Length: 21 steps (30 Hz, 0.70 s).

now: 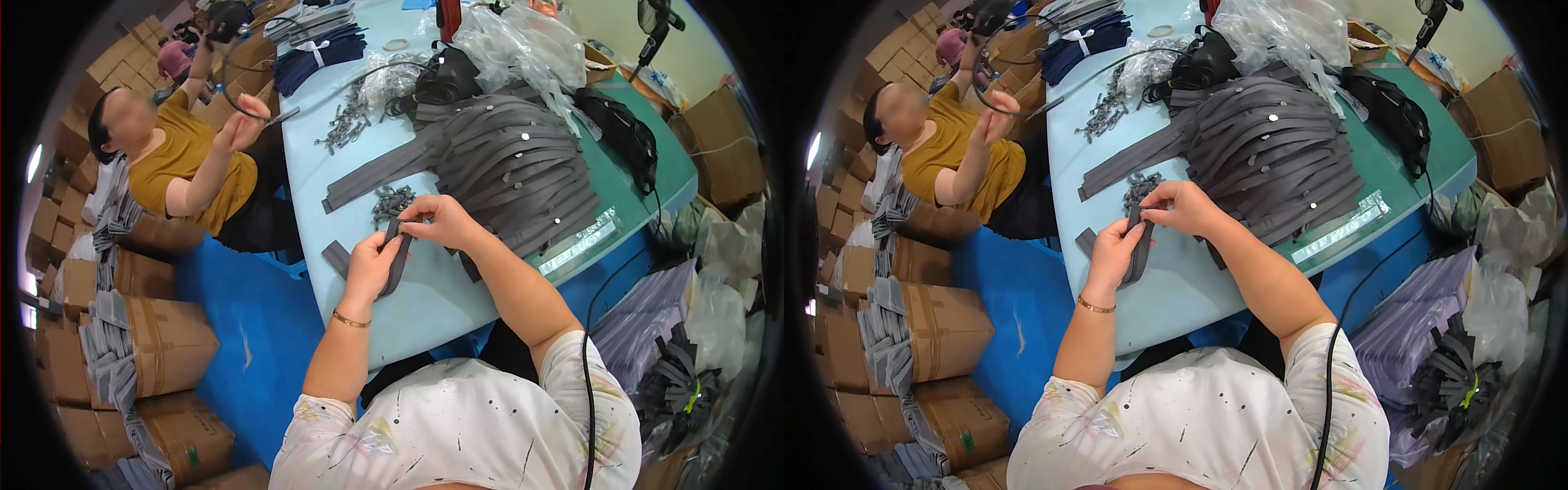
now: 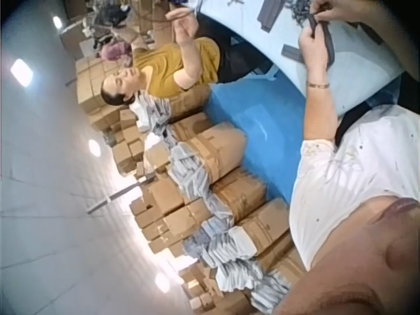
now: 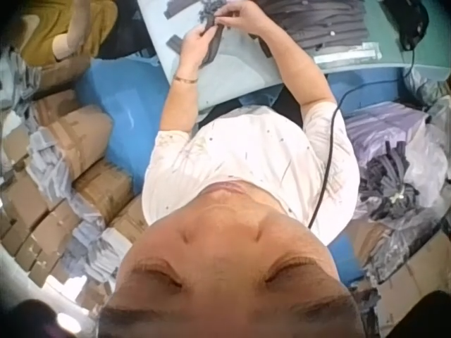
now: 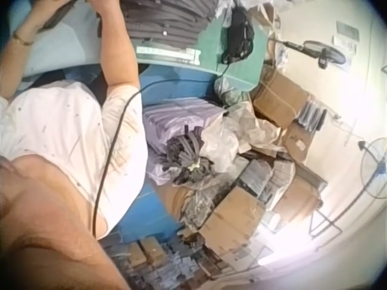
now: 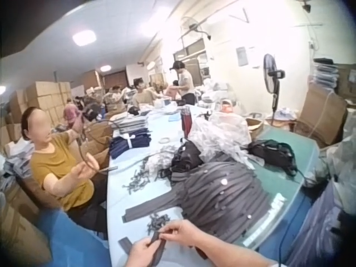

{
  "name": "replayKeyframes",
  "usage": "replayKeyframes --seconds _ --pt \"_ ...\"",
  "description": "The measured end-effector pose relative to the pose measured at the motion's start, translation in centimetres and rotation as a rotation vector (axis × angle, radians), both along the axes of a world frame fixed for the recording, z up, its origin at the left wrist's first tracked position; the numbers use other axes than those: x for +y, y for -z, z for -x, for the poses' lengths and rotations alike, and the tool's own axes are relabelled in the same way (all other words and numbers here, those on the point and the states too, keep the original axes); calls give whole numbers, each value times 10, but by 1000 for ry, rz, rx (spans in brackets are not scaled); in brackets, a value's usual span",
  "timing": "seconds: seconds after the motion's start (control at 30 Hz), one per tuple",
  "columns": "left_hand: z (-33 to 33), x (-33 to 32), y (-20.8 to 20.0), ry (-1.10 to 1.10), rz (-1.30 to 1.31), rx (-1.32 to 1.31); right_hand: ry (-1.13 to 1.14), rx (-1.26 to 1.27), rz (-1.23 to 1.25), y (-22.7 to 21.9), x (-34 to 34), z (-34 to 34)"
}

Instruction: Manually attaching sliders to zipper tapes and bundling the finished zippers using a plastic strap.

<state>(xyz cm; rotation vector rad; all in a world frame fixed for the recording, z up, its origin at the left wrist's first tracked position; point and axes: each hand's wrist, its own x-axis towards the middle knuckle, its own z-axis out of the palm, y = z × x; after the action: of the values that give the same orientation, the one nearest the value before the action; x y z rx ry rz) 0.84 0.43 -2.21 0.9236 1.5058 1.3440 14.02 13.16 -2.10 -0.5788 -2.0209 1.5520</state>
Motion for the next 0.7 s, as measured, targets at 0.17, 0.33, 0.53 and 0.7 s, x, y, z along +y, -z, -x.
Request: replayKeyframes --seconds 0.17,0.33,0.53,0.7 --pt "-2 -1 1 7 -11 84 -33 -66 -64 4 -1 2" --pt "1 0 0 4 -5 -46 -114 -5 129 -1 4 -1" --pt "0 4 -2 57 27 -93 -65 147 226 -4 9 -5" --pt "-24 4 -19 -98 -183 -155 -133 203 186 1 4 0"
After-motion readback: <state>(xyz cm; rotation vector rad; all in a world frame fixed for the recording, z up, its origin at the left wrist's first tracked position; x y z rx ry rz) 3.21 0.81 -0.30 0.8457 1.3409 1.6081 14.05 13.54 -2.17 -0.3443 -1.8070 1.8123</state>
